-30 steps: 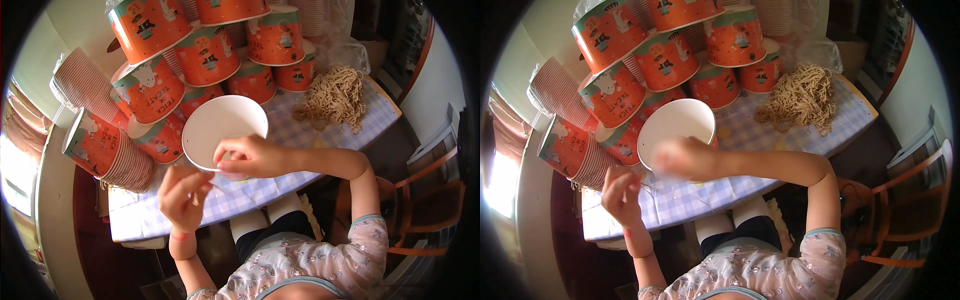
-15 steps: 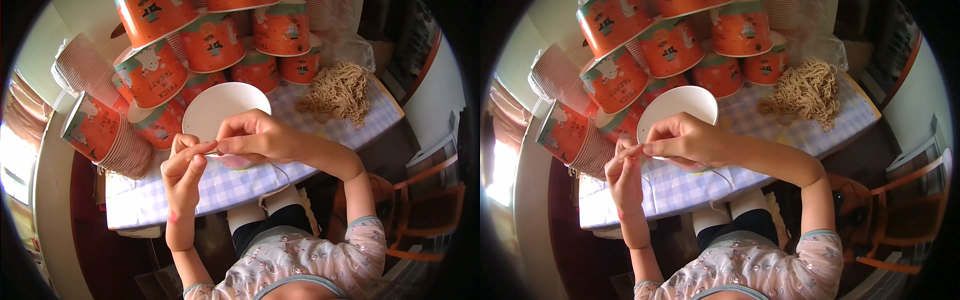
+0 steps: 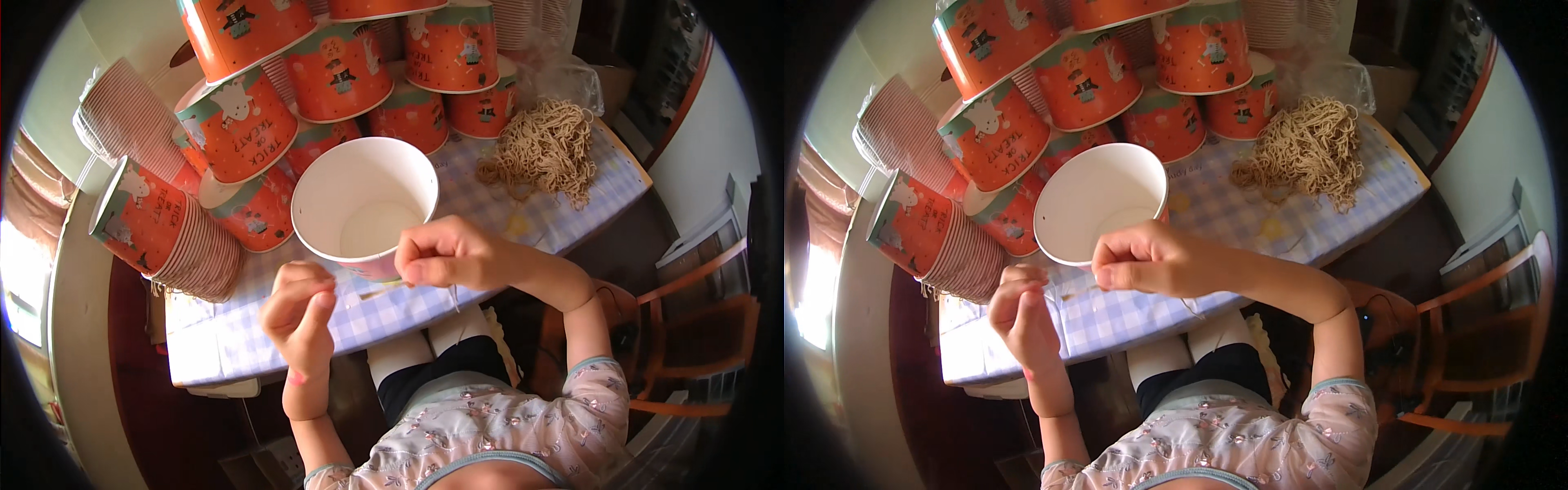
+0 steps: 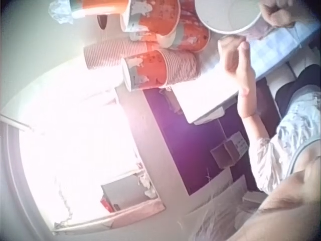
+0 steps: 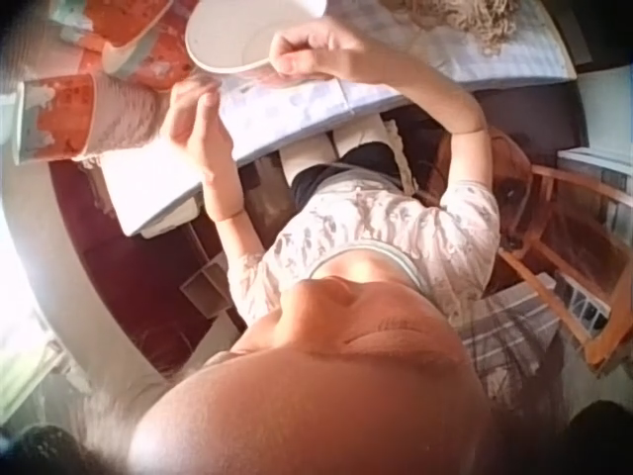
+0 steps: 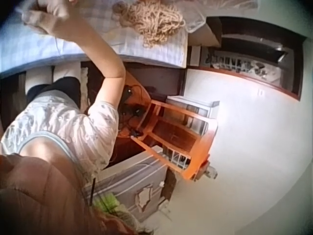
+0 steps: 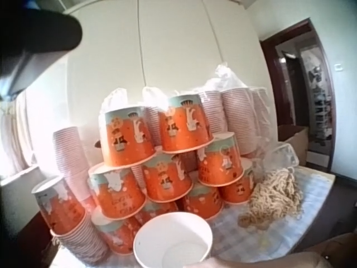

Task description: Attaching string handles to festive-themed paper buckets.

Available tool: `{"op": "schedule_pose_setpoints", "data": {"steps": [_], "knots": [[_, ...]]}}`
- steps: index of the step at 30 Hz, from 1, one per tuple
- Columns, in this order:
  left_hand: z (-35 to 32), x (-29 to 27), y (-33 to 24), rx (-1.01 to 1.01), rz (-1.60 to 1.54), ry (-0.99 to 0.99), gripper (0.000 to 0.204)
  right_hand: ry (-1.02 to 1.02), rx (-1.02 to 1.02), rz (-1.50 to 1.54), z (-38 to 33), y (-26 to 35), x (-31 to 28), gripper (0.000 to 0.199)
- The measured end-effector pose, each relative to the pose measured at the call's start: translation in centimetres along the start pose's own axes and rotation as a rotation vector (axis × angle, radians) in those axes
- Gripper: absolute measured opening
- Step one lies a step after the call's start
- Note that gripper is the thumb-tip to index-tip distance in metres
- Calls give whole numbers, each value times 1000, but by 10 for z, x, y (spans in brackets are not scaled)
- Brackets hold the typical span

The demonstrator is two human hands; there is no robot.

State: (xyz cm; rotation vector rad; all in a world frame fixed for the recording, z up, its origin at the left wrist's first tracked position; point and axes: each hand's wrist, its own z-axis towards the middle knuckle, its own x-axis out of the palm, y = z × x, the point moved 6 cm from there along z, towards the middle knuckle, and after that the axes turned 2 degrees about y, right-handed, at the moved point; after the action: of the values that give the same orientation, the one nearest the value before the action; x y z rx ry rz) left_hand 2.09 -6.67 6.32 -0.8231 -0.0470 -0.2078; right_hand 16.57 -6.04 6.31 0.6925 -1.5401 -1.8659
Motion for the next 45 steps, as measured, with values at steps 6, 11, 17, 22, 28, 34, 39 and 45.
{"op": "schedule_pose_setpoints", "data": {"steps": [6,11,17,22,28,34,39,45], "knots": [[-11,-18,-1,35,28,-107,11,431,-175,109,-21,20,47,16],[-15,-20,-2,62,26,-118,15,621,-414,307,-37,36,80,8],[-12,-21,-6,80,69,-121,20,553,-751,456,-38,45,88,7],[-8,-19,-6,104,174,-46,17,598,-666,255,-27,56,79,25],[4,2,-2,104,242,164,9,817,-529,74,-31,66,88,50],[21,39,12,171,689,432,24,637,-816,417,-38,53,88,33],[19,57,27,293,1003,548,23,840,-417,263,-39,42,88,23],[4,57,26,175,1123,745,19,365,-234,207,-33,17,51,11]]}}
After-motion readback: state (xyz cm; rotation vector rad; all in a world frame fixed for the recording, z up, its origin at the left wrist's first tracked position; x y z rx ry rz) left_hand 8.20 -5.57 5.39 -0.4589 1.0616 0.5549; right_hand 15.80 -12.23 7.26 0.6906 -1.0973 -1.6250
